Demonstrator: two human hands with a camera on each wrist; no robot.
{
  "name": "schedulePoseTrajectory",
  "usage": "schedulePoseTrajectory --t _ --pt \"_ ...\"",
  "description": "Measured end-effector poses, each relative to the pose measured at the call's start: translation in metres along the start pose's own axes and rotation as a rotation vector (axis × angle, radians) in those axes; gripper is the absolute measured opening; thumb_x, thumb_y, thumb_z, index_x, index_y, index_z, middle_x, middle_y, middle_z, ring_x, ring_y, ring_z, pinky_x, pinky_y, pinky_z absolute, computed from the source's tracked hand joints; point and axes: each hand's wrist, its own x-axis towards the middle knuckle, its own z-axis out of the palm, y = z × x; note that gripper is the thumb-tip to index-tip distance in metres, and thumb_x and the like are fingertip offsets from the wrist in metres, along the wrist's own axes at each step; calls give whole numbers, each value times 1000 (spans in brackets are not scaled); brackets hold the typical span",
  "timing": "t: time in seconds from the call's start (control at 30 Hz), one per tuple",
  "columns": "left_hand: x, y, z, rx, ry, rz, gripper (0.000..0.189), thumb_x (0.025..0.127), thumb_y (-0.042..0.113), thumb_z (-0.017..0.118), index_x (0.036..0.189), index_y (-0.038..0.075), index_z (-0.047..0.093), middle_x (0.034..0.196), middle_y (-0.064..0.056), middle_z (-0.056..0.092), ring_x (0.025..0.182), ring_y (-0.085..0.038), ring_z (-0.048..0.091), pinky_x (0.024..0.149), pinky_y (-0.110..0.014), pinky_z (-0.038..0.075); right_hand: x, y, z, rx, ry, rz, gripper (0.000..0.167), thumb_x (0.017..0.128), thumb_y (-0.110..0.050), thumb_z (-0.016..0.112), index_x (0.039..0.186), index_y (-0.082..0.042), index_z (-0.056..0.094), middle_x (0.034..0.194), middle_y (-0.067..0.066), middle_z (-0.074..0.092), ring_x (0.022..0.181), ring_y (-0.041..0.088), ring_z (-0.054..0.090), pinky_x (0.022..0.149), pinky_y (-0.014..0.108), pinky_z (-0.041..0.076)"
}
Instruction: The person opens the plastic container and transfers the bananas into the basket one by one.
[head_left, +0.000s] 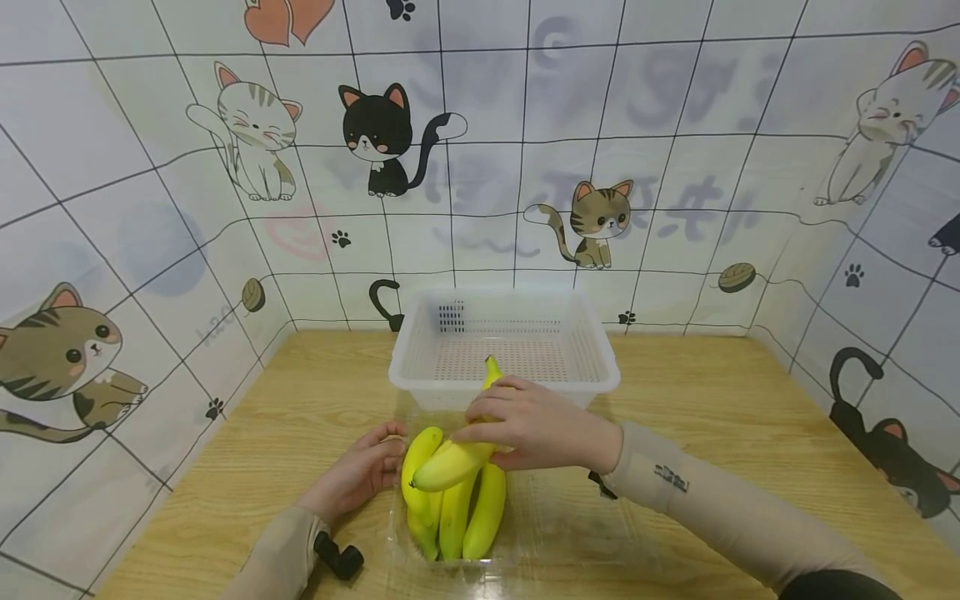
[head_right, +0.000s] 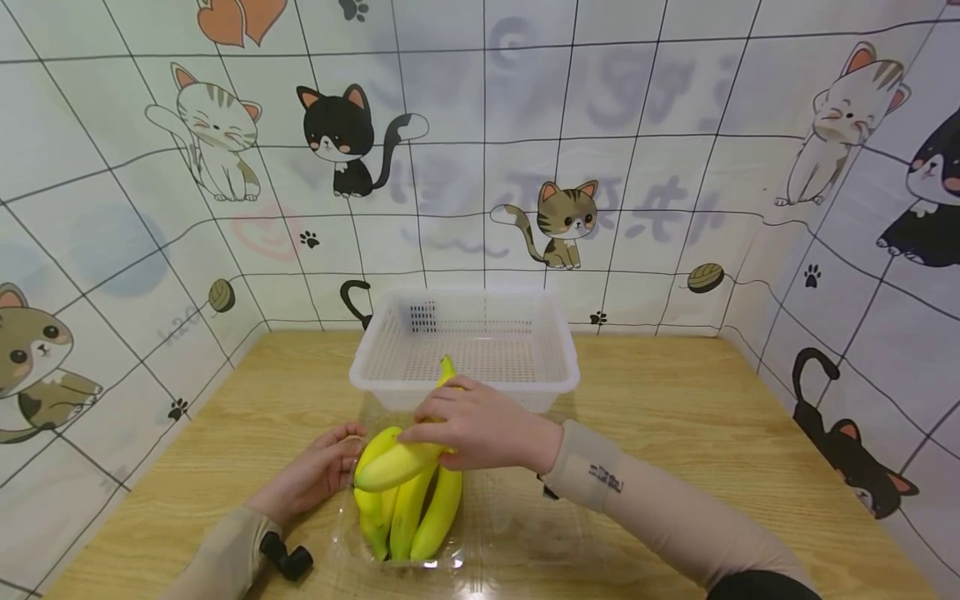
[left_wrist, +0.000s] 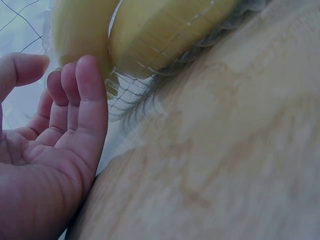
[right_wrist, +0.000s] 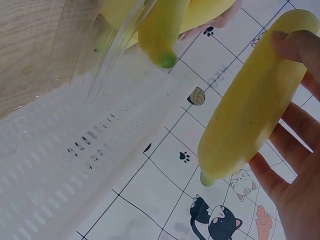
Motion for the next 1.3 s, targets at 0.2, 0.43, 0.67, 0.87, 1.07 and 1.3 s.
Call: schedulePoseTrajectory --t 0.2,0.43,0.67,0.87,1.07,1.3 --pt "0 0 0 1 7 -3 15 101 8 46 114 14 41 81 -1 60 70 -12 59 70 -28 53 -1 3 0 7 12 7 56 70 -26 85 122 -21 64 110 -1 63 104 16 58 93 33 43" --pt "-1 0 1 13 -4 5 13 102 8 44 113 14 41 81 0 60 70 -11 59 69 -28 52 -1 6 -2 13 10 11 56 72 -27 84 123 -20 64 110 0 63 103 17 58 94 35 43" --pt "-3 1 3 8 -1 -7 14 101 7 44 114 13 41 83 -1 61 71 -12 60 69 -28 52 -3 12 -2 6 16 14 59 70 -29 86 124 -20 63 112 0 63 103 17 58 94 35 43" --pt "-3 3 4 11 1 -7 14 101 8 45 114 13 41 84 -1 61 71 -12 60 69 -28 53 -2 16 -5 -18 15 14 59 69 -31 86 123 -20 64 112 0 63 104 18 59 95 36 43" --pt "-4 4 5 9 -10 3 14 101 7 44 113 13 42 84 -1 61 72 -12 60 70 -28 53 -1 19 -7 -16 28 17 57 70 -27 86 122 -20 64 111 1 64 103 18 59 95 36 44" --pt "-5 3 4 13 -28 18 13 101 7 44 113 13 42 86 -1 62 73 -12 61 71 -28 53 -3 26 -7 -4 29 33 52 72 -24 86 119 -18 65 110 2 64 103 20 59 95 36 44"
